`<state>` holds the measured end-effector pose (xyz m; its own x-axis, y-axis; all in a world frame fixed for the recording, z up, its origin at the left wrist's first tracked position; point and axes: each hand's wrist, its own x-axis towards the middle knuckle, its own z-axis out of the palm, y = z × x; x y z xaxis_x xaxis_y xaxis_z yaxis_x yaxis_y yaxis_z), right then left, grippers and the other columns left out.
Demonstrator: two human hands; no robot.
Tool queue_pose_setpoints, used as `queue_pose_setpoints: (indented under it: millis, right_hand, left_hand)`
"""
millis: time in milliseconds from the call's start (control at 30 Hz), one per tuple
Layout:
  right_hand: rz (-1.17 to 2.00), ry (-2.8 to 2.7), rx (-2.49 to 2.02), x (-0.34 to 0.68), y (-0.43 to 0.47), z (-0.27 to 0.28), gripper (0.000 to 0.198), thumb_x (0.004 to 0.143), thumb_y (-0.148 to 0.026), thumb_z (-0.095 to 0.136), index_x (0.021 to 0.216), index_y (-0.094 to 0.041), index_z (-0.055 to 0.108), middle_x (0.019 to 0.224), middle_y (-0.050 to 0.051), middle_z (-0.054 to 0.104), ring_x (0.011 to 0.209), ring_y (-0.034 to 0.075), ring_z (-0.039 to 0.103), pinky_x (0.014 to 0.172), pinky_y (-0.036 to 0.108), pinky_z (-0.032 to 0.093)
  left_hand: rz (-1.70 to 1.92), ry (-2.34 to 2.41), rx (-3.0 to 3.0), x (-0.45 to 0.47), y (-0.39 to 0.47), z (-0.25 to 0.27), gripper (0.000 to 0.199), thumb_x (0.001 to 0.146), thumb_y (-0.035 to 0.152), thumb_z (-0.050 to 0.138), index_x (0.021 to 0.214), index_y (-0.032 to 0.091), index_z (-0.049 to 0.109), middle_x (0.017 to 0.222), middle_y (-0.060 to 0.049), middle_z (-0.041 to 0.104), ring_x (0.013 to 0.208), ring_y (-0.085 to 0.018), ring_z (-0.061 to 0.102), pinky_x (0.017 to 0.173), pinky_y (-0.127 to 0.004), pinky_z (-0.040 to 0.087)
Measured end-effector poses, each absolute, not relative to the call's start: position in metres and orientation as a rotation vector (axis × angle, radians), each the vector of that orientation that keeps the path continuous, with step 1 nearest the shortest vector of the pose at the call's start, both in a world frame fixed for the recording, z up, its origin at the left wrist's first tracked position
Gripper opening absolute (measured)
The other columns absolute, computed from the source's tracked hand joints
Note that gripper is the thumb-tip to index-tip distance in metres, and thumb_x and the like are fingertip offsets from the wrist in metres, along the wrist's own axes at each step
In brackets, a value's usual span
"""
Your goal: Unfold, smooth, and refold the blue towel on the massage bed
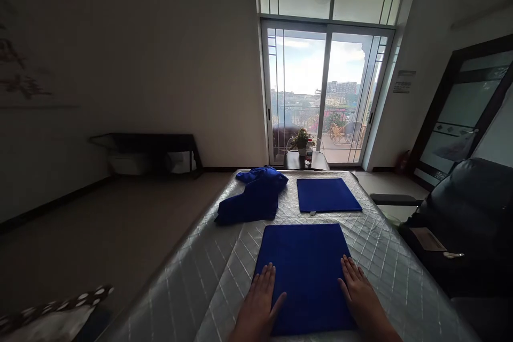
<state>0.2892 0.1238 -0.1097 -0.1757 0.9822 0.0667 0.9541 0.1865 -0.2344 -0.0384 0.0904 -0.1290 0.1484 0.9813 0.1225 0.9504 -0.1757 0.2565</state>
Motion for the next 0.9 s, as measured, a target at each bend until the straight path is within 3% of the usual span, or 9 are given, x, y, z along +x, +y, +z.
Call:
queue_pose_setpoints:
  millis: [267,500,633,767,900]
  right_hand:
    - [0.24,-2.326,-1.951,0.296,0.103,-0.124,0.067,0.102,-0.053,0.03,0.157,-0.015,0.036,0.166,0.008,0.027,0.155,0.027,0.025,0.126,0.051,0.028]
    - [0.266,-2.264,-1.911,0.294,0.093,-0.13,0.069,0.103,-0.054,0.027,0.159,-0.014,0.031,0.167,0.008,0.022,0.155,0.027,0.021,0.127,0.049,0.024]
    - [0.311,-2.242,-1.888,0.296,0.093,-0.132,0.068,0.103,-0.056,0.028,0.159,-0.017,0.032,0.167,0.006,0.023,0.155,0.027,0.021,0.127,0.049,0.025]
    - [0.316,-2.224,-1.861,0.298,0.093,-0.135,0.066,0.103,-0.056,0.029,0.159,-0.021,0.033,0.167,0.005,0.023,0.155,0.027,0.022,0.127,0.051,0.025]
    - [0.286,-2.264,-1.845,0.3,0.092,-0.139,0.063,0.103,-0.051,0.033,0.158,-0.02,0.035,0.166,0.006,0.026,0.155,0.028,0.023,0.126,0.051,0.026]
  left_hand:
    - [0.503,1.934,2.355,-0.041,0.095,-0.147,0.069,0.102,0.062,0.036,0.16,0.025,0.031,0.164,-0.007,0.039,0.15,-0.029,0.038,0.121,-0.05,0.039]
    - [0.385,1.977,2.294,-0.04,0.093,-0.145,0.073,0.102,0.064,0.034,0.159,0.02,0.033,0.166,-0.008,0.032,0.153,-0.029,0.032,0.124,-0.05,0.033]
    - [0.381,1.968,2.373,-0.035,0.093,-0.155,0.07,0.101,0.062,0.038,0.159,0.023,0.035,0.163,-0.008,0.037,0.15,-0.032,0.037,0.12,-0.051,0.04]
    - [0.393,1.664,2.588,0.008,0.093,-0.148,0.073,0.1,0.064,0.041,0.161,0.027,0.026,0.163,-0.007,0.035,0.148,-0.031,0.041,0.118,-0.046,0.045]
    - [0.437,1.316,2.659,0.084,0.097,-0.117,0.079,0.098,0.064,0.044,0.163,0.03,0.014,0.164,-0.004,0.031,0.15,-0.03,0.038,0.122,-0.043,0.041]
